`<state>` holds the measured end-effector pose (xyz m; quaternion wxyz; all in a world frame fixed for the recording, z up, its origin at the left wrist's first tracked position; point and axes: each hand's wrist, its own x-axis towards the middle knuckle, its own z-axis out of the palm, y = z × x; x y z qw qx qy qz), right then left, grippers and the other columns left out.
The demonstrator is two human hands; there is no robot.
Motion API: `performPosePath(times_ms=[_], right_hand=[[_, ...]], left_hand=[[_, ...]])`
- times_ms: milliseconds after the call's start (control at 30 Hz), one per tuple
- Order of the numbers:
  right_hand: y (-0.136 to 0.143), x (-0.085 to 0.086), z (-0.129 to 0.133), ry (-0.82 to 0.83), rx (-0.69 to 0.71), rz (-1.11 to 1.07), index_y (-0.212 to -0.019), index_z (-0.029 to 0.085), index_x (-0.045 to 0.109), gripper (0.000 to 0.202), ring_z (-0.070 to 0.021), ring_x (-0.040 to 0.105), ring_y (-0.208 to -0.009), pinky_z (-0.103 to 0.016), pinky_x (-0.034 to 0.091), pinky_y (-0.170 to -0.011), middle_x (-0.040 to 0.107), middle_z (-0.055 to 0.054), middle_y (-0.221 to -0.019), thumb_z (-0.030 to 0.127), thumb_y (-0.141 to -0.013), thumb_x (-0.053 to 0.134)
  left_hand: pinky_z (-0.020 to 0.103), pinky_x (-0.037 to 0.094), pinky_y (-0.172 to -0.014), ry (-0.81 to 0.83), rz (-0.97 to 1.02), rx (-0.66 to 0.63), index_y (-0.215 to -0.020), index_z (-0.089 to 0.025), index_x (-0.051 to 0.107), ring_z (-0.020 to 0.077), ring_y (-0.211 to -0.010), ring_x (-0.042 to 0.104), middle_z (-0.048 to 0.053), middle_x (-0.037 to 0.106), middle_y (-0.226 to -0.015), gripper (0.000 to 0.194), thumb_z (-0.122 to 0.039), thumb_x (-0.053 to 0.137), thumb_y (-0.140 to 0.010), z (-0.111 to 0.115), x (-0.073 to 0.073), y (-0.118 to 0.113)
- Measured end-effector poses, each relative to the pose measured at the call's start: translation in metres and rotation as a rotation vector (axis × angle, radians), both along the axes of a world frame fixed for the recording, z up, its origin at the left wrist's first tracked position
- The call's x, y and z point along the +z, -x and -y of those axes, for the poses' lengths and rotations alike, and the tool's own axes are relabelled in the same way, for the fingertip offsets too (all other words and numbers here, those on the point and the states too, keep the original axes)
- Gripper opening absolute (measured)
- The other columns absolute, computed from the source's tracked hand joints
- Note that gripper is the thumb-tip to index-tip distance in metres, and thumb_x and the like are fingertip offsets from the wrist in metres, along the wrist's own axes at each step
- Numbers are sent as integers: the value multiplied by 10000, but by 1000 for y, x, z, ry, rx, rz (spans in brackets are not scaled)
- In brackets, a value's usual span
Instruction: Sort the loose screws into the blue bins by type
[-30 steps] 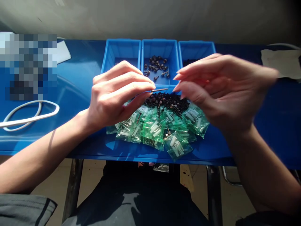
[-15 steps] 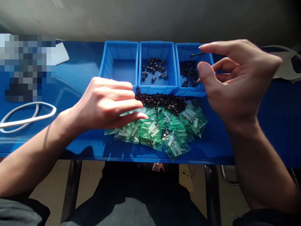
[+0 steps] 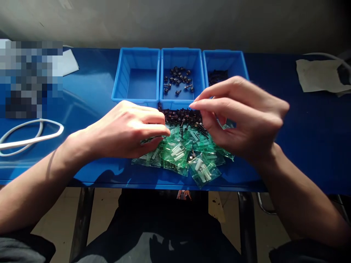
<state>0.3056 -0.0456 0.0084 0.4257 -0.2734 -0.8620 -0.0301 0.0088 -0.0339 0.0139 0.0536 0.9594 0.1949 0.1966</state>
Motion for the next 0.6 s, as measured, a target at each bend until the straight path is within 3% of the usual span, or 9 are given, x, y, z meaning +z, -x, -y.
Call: performPosePath(times_ms=[133, 300, 433, 600], right_hand=[[6, -3, 7, 74, 83, 50, -1153, 241, 819, 233, -170, 807, -896, -322, 644, -688, 838, -47, -1119, 68, -1061, 694], [19, 2, 18, 402, 219, -121, -1219, 291, 808, 200, -140, 830, -940, -292, 736, -791, 862, 13, -1136, 152, -1097, 732], [28, 3, 24, 575, 203, -283, -1156, 267, 783, 114, -133, 845, -905, -272, 768, -811, 858, 16, -1076, 185, -1079, 803], [33, 2, 27, 736, 199, -485, -1112, 269, 809, 155, -167, 835, -792, -326, 775, -700, 847, 15, -1018, 150, -1018, 841]], left_hand=[[309, 664, -760, -38, -3, -74, -1238, -232, 709, 174, -907, 794, 26, 824, -1100, 131, -198, 643, -1129, -3, 2, 0], [237, 653, -778, -167, 304, 41, -1105, -174, 745, 107, -909, 784, 8, 824, -1049, 20, -179, 759, -1117, 7, 3, -8], [251, 710, -912, -191, 404, 97, -1227, -203, 752, 121, -1042, 816, 11, 842, -1166, 177, -134, 819, -1079, 20, 1, -12], [321, 731, -1028, -170, 418, -2, -1305, -139, 734, 183, -1171, 820, 69, 824, -1283, 258, -96, 811, -1062, 23, -1, -11]])
